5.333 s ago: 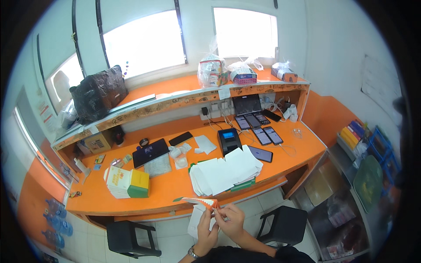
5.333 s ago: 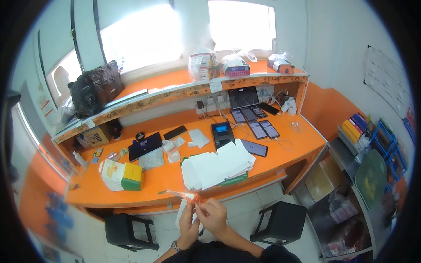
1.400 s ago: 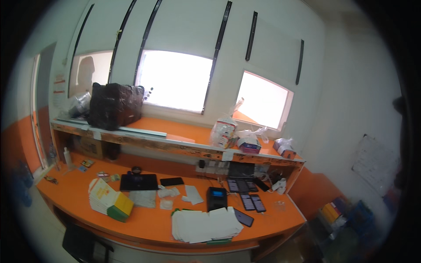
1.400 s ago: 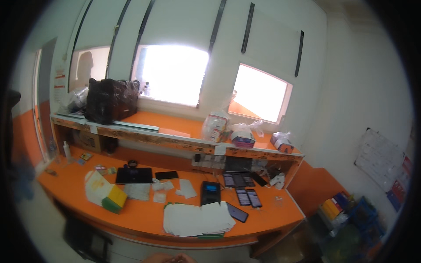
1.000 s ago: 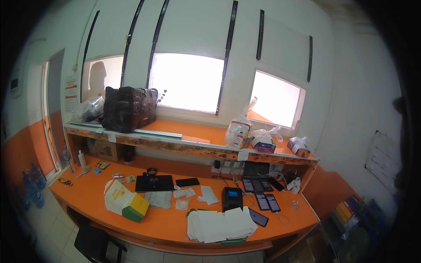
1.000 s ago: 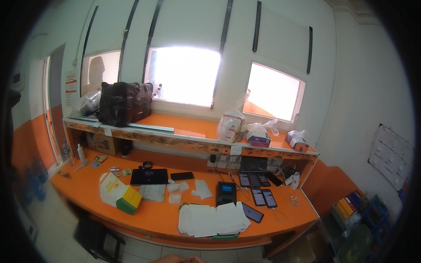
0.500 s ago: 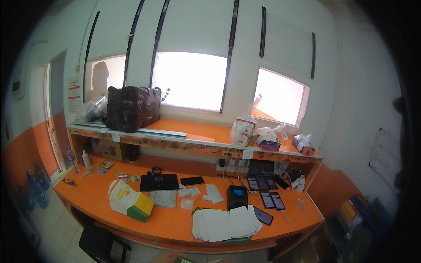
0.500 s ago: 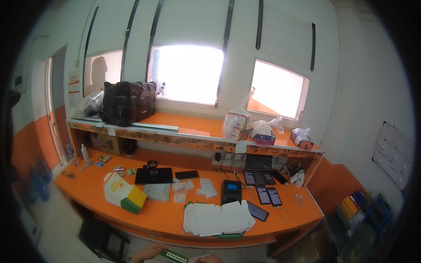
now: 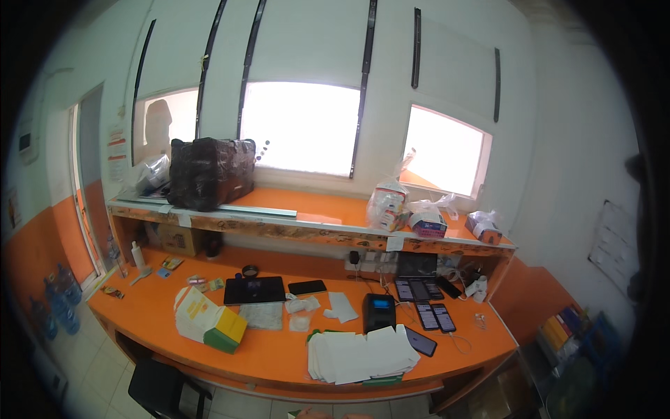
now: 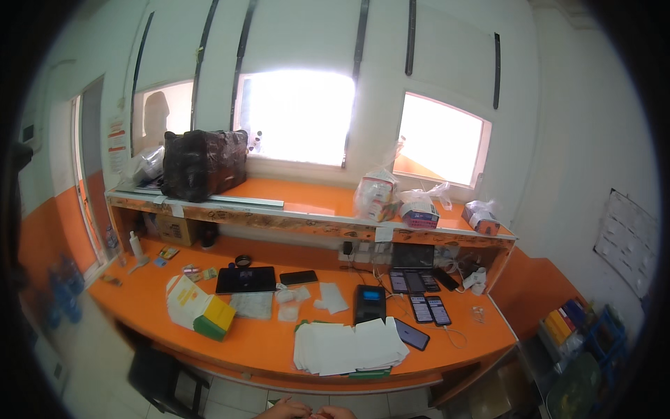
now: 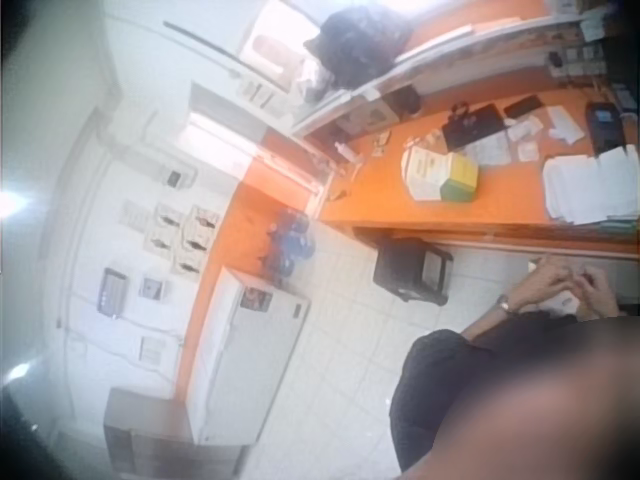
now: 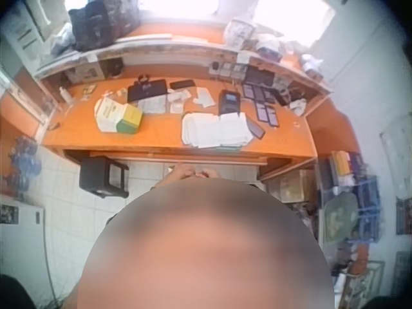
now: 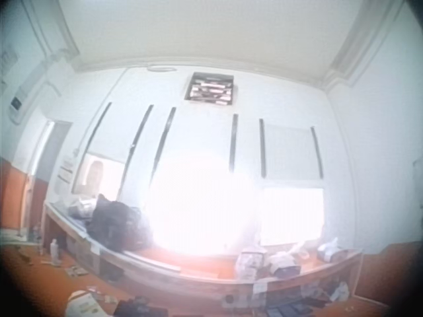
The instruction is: The person folds flat paperboard pieces into small rectangular boxes at a counter. They repeatedly pick up a piece, fold the sides, and tuck the flaps to form a box, then place it on the counter. The process is repeated for multiple units.
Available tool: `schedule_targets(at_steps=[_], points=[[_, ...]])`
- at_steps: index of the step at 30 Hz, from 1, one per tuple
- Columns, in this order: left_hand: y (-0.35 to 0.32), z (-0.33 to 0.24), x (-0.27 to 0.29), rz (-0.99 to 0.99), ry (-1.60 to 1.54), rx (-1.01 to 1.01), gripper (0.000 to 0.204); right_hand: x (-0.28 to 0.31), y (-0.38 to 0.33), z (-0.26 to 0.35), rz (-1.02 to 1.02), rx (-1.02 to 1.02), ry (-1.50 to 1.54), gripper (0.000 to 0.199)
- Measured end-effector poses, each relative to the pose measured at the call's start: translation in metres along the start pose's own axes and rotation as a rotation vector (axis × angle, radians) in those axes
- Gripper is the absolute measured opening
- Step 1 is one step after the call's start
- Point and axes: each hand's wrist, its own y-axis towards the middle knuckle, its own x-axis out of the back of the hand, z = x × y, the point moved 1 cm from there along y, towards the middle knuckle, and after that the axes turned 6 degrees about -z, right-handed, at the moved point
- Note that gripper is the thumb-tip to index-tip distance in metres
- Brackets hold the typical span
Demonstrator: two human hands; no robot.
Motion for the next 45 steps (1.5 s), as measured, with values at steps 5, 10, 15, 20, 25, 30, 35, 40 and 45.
schedule_targets(at_steps=[5, 10, 15, 20, 25, 30, 35, 40, 45], points=[[-0.008, 0.008, 0.005, -0.064, -0.079, -0.012, 0.017, 0.003, -0.007, -0.018, 0.05, -0.027, -0.025, 0.026], [-0.004, 0.017, 0.017, 0.003, -0.029, -0.023, 0.018, 0.007, -0.013, -0.023, 0.068, 0.004, -0.017, 0.024], [0.003, 0.024, 0.026, 0.099, -0.032, 0.008, 0.018, 0.011, -0.013, -0.002, 0.134, -0.012, -0.072, 0.022], [0.008, 0.008, 0.024, 0.245, -0.003, -0.141, 0.021, 0.001, -0.013, 0.02, 0.122, 0.102, 0.005, 0.016], [0.01, 0.005, 0.014, 0.253, 0.098, -0.073, 0.02, -0.003, -0.017, 0.026, 0.023, 0.193, -0.059, 0.011], [0.006, 0.01, 0.011, 0.24, 0.087, -0.071, 0.02, -0.006, -0.022, 0.025, -0.052, 0.302, -0.229, 0.008], [0.002, 0.012, 0.011, 0.255, -0.005, -0.09, 0.02, -0.004, -0.02, 0.034, -0.054, 0.4, -0.236, 0.009], [-0.003, 0.02, 0.007, 0.305, -0.057, -0.078, 0.021, -0.003, -0.023, 0.041, 0.054, 0.141, -0.046, 0.019], [-0.01, 0.014, 0.015, 0.317, -0.053, -0.048, 0.021, -0.013, -0.019, 0.018, 0.144, 0.174, -0.088, 0.024]])
